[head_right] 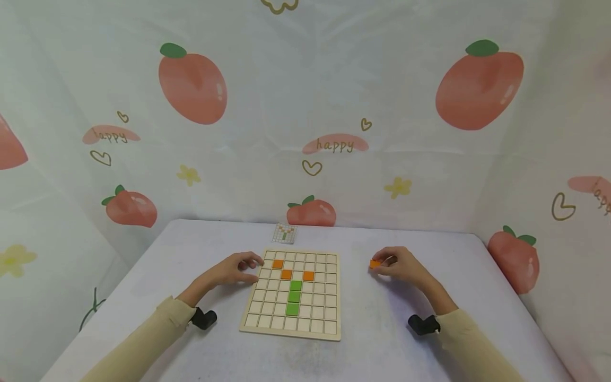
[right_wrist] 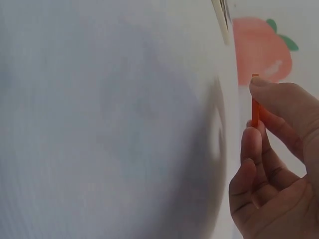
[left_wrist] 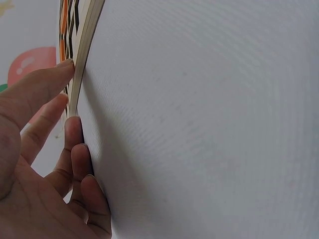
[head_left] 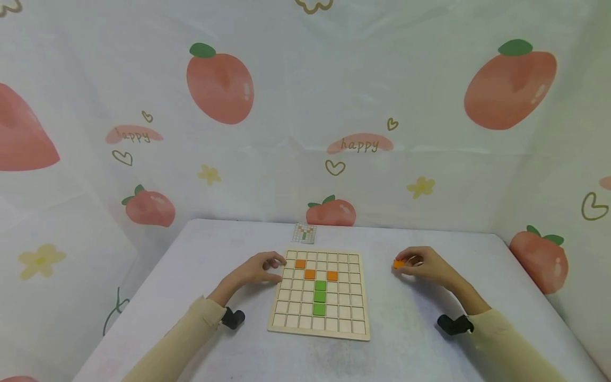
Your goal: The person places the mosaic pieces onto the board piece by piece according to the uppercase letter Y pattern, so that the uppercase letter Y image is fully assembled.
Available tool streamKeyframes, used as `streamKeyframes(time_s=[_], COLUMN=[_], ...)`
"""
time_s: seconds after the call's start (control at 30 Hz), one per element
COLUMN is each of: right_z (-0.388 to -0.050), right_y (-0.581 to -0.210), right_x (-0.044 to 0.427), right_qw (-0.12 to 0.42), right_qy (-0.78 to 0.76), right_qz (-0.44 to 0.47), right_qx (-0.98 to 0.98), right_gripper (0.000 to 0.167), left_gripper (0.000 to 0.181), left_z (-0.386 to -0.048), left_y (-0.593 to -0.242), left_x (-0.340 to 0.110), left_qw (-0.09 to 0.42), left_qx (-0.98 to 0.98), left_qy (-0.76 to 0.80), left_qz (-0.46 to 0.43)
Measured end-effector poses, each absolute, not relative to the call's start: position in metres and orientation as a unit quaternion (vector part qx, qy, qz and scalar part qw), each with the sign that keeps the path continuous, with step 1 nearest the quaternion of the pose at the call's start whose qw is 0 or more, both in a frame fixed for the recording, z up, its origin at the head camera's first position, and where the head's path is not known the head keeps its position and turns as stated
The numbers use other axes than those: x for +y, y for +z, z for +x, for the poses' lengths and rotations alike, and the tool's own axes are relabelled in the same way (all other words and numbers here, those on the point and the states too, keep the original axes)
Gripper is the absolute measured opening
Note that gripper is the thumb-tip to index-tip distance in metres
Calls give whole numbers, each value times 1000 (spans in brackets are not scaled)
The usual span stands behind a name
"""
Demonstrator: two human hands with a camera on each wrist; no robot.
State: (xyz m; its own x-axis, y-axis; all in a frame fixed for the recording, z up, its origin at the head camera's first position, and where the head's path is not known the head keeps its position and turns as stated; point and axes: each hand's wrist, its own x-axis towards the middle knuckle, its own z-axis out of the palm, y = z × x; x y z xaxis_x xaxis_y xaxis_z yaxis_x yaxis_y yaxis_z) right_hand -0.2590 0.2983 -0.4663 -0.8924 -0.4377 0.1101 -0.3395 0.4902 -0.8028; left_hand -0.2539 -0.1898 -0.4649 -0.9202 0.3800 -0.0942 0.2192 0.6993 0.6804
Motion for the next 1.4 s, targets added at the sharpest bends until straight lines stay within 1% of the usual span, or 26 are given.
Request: streamKeyframes(time_s=[0.53, 0.83, 1.13, 1.4], right_z=[-258, -263, -268, -272], right_y=[-473, -478, -477, -472], right_x=[256, 235, 216, 198], right_qw=[70, 63, 60, 55], right_qy=[-457, -458, -455, -446], right_qz=[-279, -310, -310, -313], right_qx=[842, 831, 833, 837], right_gripper=[24, 22, 23, 21], left_gripper=[38, 38, 38, 37], left_z=[-254, -254, -251, -252], left_y=[-465, -465, -462, -462], left_x=[-190, -191, -189, -189], left_qw=[113, 116, 115, 116], left_qx=[915, 912, 913, 913], left_qy=[351, 356, 355, 355], left_qz=[163, 166, 164, 166])
